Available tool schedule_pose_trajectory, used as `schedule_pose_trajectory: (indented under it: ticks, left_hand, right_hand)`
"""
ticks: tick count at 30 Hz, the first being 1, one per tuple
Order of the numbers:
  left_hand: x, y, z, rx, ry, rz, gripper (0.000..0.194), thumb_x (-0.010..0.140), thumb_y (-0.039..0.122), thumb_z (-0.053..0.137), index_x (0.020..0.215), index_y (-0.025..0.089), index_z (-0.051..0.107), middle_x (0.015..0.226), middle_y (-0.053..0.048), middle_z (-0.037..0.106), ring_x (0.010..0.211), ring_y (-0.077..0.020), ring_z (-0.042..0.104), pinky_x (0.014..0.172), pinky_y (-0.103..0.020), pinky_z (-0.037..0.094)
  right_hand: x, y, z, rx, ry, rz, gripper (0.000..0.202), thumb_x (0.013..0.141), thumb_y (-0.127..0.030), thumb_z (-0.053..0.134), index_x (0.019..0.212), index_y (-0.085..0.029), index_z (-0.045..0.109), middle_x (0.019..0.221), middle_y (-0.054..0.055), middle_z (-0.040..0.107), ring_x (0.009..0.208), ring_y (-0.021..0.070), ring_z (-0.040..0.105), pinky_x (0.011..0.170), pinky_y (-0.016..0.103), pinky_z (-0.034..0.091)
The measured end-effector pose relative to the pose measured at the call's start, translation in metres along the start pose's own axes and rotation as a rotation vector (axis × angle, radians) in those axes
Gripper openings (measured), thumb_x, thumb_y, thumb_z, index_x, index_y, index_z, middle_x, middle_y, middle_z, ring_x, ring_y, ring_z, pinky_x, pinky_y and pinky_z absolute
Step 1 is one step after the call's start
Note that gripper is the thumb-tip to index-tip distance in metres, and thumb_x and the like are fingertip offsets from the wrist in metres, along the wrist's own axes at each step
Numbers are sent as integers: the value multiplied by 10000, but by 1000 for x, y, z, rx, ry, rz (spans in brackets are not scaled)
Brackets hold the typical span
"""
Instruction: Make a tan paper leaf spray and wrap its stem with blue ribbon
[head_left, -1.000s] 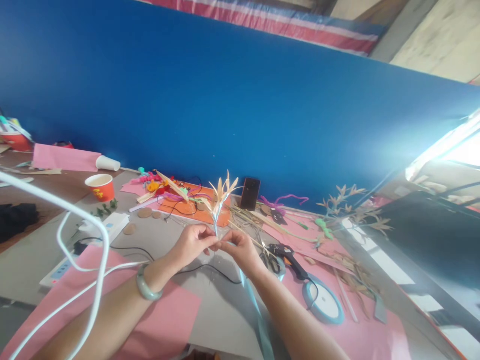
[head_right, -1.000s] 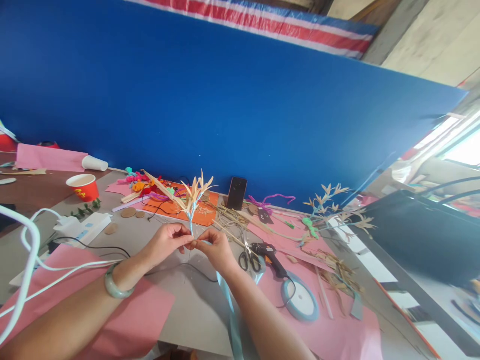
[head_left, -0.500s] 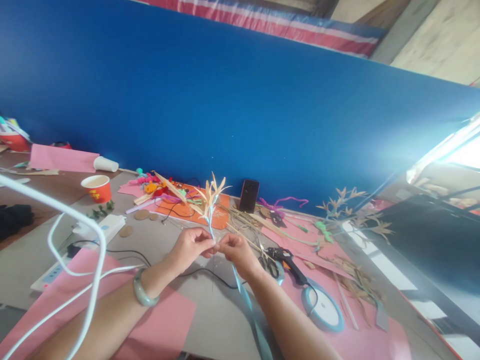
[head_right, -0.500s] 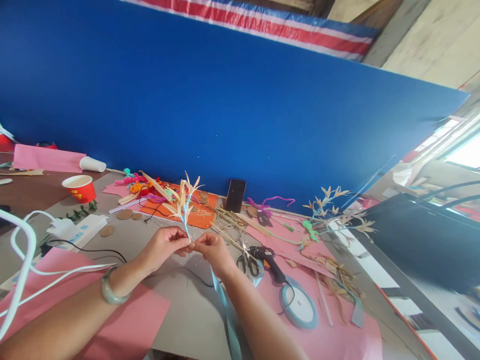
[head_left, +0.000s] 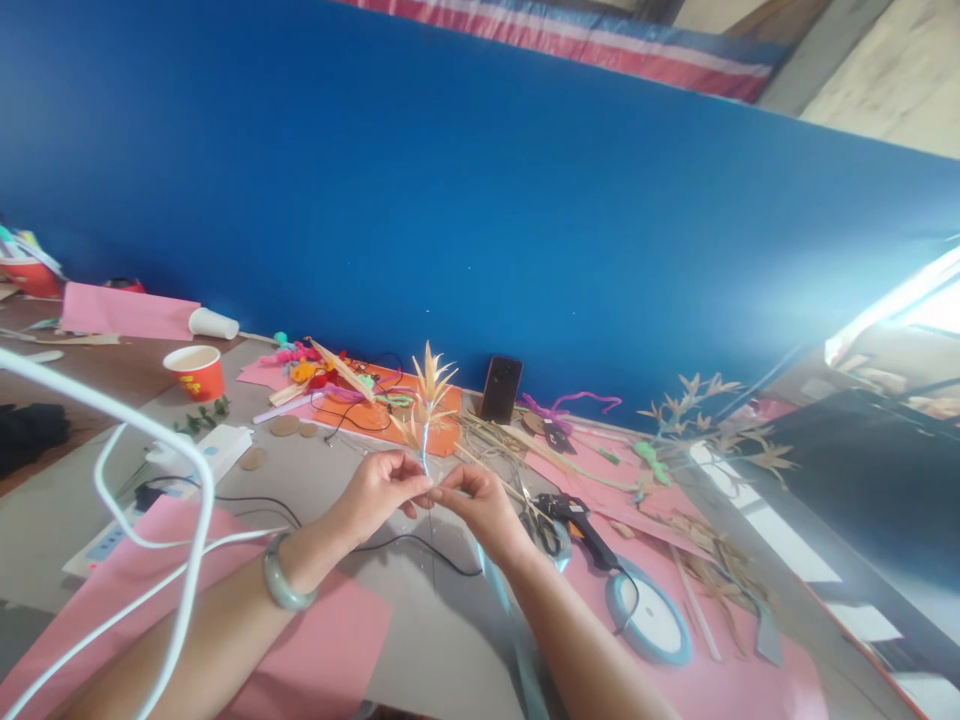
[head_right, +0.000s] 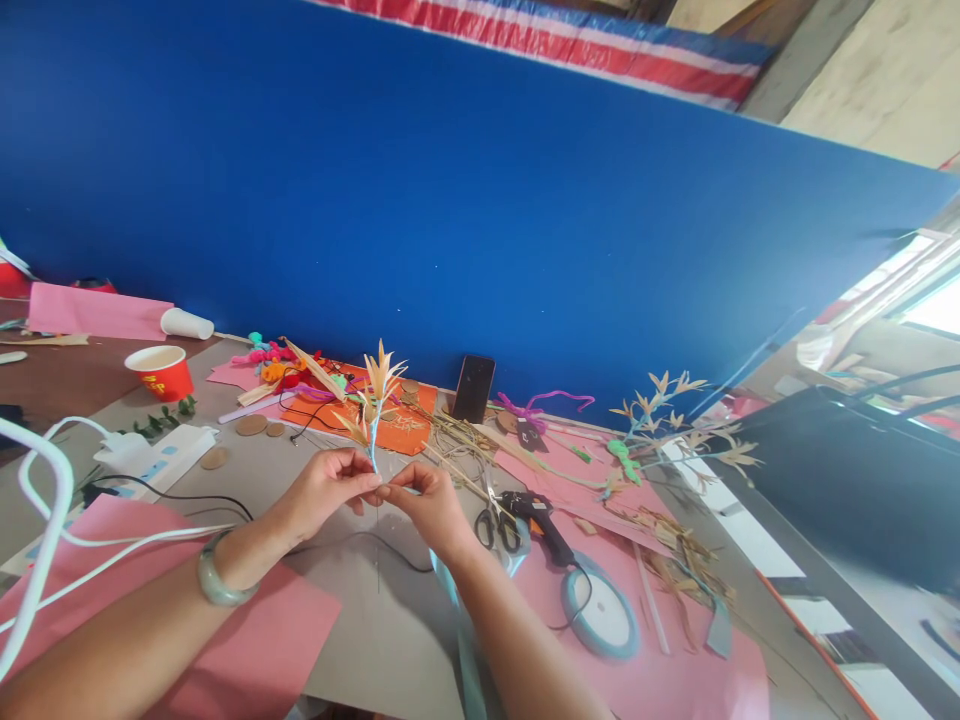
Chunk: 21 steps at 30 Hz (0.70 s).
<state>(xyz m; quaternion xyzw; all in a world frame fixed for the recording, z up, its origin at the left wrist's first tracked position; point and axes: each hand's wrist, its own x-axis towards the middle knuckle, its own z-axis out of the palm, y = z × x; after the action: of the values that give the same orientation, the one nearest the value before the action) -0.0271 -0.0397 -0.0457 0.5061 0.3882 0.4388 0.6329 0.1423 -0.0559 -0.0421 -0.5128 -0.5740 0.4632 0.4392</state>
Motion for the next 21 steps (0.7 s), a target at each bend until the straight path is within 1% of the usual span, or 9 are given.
schedule_pose_trajectory:
  ticks: [5, 8, 11, 14, 16, 17, 18, 20, 21]
  left_hand:
    - [1, -6, -2, 24, -20, 21, 238, 722, 324, 730, 722, 154, 564, 595, 6, 633, 584, -154, 669, 479, -209, 494]
    - [3, -10, -3, 70, -10, 18, 235, 711, 326, 738, 738, 152, 583, 589, 7, 632, 587, -159, 669, 459, -206, 485]
    - [5, -14, -4, 110, 14, -10, 254, 687, 335, 755, 747, 146, 596, 598, 4, 642, 572, -161, 667, 446, -209, 480]
    - [6, -17, -6, 124, 12, -24, 266, 690, 347, 754, 765, 141, 604, 607, 2, 648, 572, -159, 667, 463, -215, 492]
    - [7, -18, -7, 120, 13, -30, 268, 697, 351, 751, 768, 139, 604, 618, 2, 646, 576, -156, 668, 473, -219, 500]
    - [7, -18, -7, 113, 16, -36, 269, 696, 351, 751, 767, 137, 603, 625, 3, 644, 577, -155, 669, 478, -221, 504]
    - [7, -18, -7, 105, 18, -42, 270, 694, 348, 753, 765, 136, 603, 630, 4, 642, 578, -154, 670, 482, -222, 508]
    - [7, -18, -6, 88, 25, -50, 270, 685, 342, 757, 765, 134, 605, 635, 6, 640, 575, -152, 670, 489, -224, 516]
    - [7, -18, -6, 83, 27, -52, 269, 681, 339, 759, 763, 132, 608, 632, 4, 641, 573, -151, 668, 491, -225, 518]
  right_hand:
    - [0, 2, -5, -38, -41, -20, 260, 702, -404, 770, 650, -178, 653, 611, -27, 621, 580, 119, 512, 605, 260, 397]
    - [-2, 5, -7, -87, -65, -47, 200, 726, -360, 733, 672, -181, 664, 613, -22, 624, 581, 125, 511, 591, 258, 396]
    - [-7, 7, -11, -212, -35, -89, 139, 757, -305, 688, 695, -181, 681, 629, -12, 634, 596, 135, 525, 578, 251, 390]
    - [-13, 10, -25, -403, -25, -123, 115, 788, -271, 647, 732, -189, 705, 655, -2, 660, 609, 144, 555, 571, 246, 395]
    - [-15, 12, -44, -584, 12, -108, 105, 793, -263, 636, 785, -206, 724, 704, 3, 698, 630, 150, 589, 589, 243, 417]
    - [-15, 13, -58, -687, 56, -83, 112, 788, -277, 648, 833, -219, 732, 757, 6, 723, 673, 156, 618, 623, 243, 435]
    - [-15, 14, -74, -807, 142, -29, 119, 774, -295, 661, 850, -240, 735, 797, -2, 737, 719, 160, 641, 661, 240, 447]
    - [-13, 16, -112, -894, 259, 48, 140, 790, -301, 626, 831, -223, 735, 828, 28, 744, 760, 185, 657, 686, 262, 447]
    - [-13, 16, -134, -932, 322, 95, 181, 814, -318, 590, 817, -209, 734, 818, 46, 742, 752, 200, 658, 667, 274, 440]
